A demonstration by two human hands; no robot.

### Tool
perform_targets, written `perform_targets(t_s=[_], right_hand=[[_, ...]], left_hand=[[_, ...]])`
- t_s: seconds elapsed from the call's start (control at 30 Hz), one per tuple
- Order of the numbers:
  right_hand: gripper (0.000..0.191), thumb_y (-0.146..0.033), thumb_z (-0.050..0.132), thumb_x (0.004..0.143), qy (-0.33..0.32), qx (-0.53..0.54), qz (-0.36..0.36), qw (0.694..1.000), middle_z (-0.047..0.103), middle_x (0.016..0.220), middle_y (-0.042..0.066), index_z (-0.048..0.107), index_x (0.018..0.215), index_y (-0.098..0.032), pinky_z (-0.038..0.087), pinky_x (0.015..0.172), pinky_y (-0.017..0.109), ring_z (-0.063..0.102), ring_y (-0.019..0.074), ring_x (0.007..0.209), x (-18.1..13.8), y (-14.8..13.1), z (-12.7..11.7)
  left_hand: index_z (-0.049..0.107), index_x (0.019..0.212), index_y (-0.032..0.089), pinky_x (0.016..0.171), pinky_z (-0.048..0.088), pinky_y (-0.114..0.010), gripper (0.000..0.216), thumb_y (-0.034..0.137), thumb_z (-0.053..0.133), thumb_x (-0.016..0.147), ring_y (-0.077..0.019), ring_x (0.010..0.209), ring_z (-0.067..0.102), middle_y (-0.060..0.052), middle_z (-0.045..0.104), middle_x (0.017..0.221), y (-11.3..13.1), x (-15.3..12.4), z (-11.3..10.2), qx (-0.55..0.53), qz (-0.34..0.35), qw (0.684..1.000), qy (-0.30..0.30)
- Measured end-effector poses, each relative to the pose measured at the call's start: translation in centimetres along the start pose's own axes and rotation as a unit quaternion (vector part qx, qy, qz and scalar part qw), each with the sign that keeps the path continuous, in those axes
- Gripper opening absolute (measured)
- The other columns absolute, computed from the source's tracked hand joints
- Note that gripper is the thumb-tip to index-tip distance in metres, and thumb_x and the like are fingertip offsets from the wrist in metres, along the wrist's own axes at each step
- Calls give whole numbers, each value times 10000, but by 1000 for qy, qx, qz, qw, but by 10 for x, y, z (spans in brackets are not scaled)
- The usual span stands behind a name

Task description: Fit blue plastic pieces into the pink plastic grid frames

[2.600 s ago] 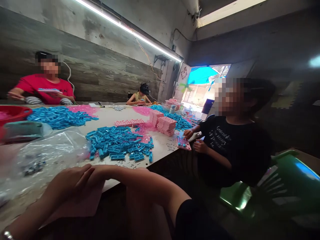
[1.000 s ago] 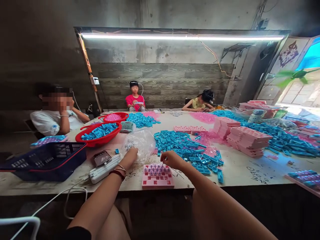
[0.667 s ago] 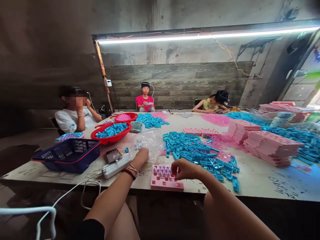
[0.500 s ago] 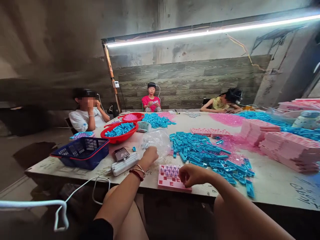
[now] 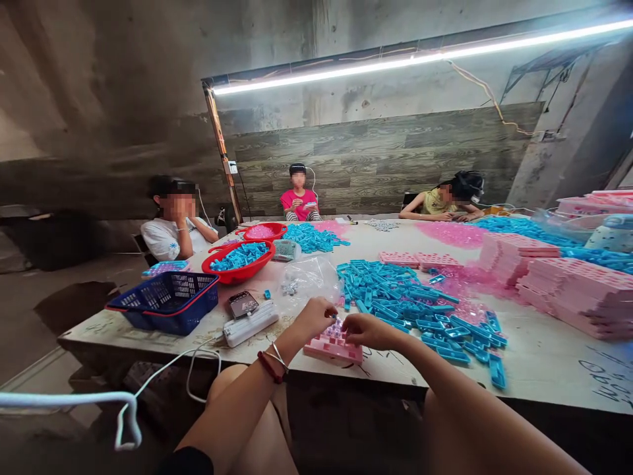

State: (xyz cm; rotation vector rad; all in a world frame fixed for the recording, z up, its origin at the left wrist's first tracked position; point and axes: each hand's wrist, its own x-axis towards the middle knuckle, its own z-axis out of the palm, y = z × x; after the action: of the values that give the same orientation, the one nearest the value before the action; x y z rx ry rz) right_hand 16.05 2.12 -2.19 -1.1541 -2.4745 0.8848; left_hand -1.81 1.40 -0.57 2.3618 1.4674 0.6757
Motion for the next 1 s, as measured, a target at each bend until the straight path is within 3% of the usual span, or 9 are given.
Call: perform_targets(t_s=[0.2,0.43,0.73,1.0], right_hand=[[155,-149,532,682,98,44,23,994,640,765,42,608,813,-120,433,597,215,578,118,663,-6,14,-19],[250,-114,514,670,185,54,129,973,602,604,18,628,893,-111,376,461,170,557,102,543,-18,10,-32],[270,-94,516,678,192,29,118,974,622,626,22,648,913,-107,422,521,195,553,98,532,-19,3,-32],[263,-83,512,692,175,14,121,977,645,662,41,649,916,-98,438,540,194,591,111,583,-20,1,-32]], left_hand=[[675,803,135,611,425,-203,182,102,564,663,-121,670,560,-27,641,745,3,0,12,4,4,999,-38],[665,828,140,640,437,-202,207,74,542,675,-125,690,563,-42,627,791,9,-1,25,2,33,997,-68],[667,794,154,740,434,-238,227,61,490,687,-148,772,566,-63,591,917,12,-4,34,61,34,995,-68],[680,765,151,794,423,-285,244,70,453,726,-194,871,562,-84,625,852,20,-4,27,121,66,986,-94]])
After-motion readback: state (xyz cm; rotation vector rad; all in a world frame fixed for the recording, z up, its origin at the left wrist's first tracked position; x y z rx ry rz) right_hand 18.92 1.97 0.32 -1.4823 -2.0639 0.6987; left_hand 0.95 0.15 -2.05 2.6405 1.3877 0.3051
